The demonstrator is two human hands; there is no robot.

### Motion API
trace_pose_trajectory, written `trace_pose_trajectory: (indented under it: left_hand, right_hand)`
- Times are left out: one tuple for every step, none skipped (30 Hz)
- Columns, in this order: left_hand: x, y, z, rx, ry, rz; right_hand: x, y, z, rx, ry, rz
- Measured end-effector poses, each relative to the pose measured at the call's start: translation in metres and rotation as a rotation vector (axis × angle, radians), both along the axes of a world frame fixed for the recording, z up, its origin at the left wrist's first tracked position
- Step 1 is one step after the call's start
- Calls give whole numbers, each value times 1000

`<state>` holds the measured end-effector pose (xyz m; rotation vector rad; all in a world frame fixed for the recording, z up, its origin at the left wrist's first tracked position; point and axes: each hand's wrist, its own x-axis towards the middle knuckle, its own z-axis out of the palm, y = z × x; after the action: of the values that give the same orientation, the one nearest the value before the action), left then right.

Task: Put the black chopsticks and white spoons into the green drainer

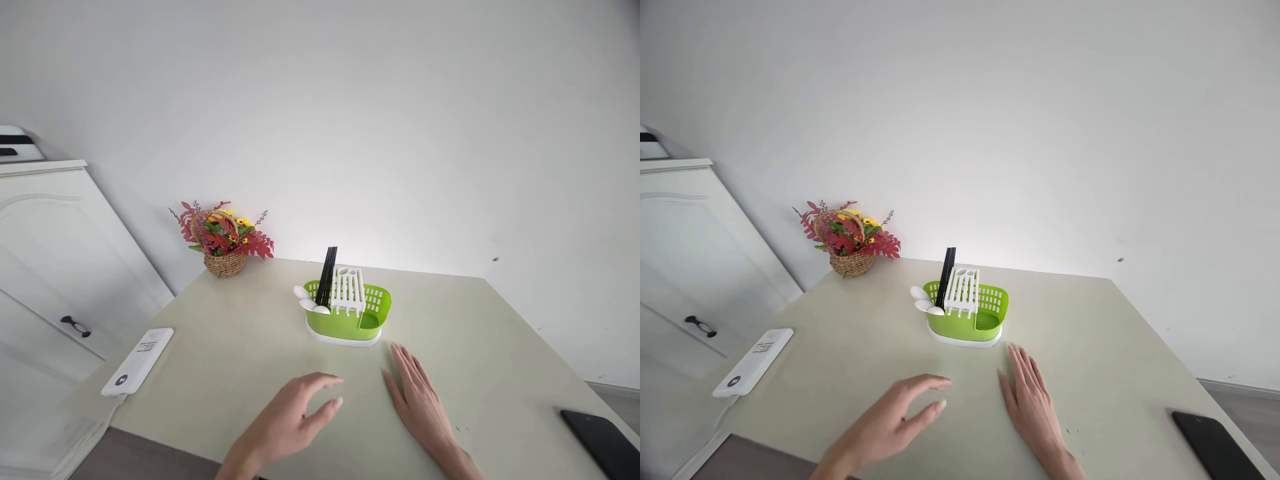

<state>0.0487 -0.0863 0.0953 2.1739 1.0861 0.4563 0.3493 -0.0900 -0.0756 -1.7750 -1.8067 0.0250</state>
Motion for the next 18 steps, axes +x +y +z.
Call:
trace_pose_trajectory:
  left_hand:
    - [4, 8, 23, -101, -83, -26]
    - [8, 17, 42, -154, -167, -41]
    - [13, 29, 58, -150, -262, -21]
    - [18, 42, 69, -113, -358, 36]
    - [23, 58, 77, -51, -435, 106]
    - [27, 75, 80, 19, -494, 177]
    - [32, 94, 82, 89, -541, 252]
    - [36, 114, 81, 141, -559, 306]
    - [40, 133, 79, 188, -573, 375]
    - [44, 153, 76, 224, -573, 429]
    - [48, 171, 73, 240, -554, 455]
    - [52, 187, 71, 230, -533, 458]
    - [55, 202, 69, 192, -516, 438]
    - [58, 214, 67, 141, -504, 415]
    - [61, 224, 66, 80, -496, 391]
    - [63, 231, 66, 16, -490, 368]
    - [65, 237, 65, -43, -490, 351]
    - [67, 242, 65, -94, -491, 336]
  right_hand:
    - [0, 0, 0, 1, -7, 1]
    - [-1, 0, 0, 1, -14, 1]
    - [-1, 0, 0, 1, -21, 1]
    - [0, 0, 0, 4, -29, 1]
    - [0, 1, 0, 9, -35, 1]
    - [0, 1, 0, 17, -40, 2]
    - [0, 2, 0, 28, -45, 5]
    - [0, 2, -1, 40, -50, 9]
    - [0, 2, -1, 52, -55, 12]
    - [0, 3, -1, 60, -59, 16]
    - [0, 3, -2, 66, -63, 19]
    - [0, 4, -2, 68, -67, 20]
    - [0, 4, -2, 68, -70, 19]
    - [0, 4, -3, 67, -74, 17]
    - [0, 5, -3, 65, -79, 17]
    - [0, 5, -3, 65, -83, 16]
    - [0, 5, -4, 67, -84, 17]
    - [0, 6, -4, 70, -82, 19]
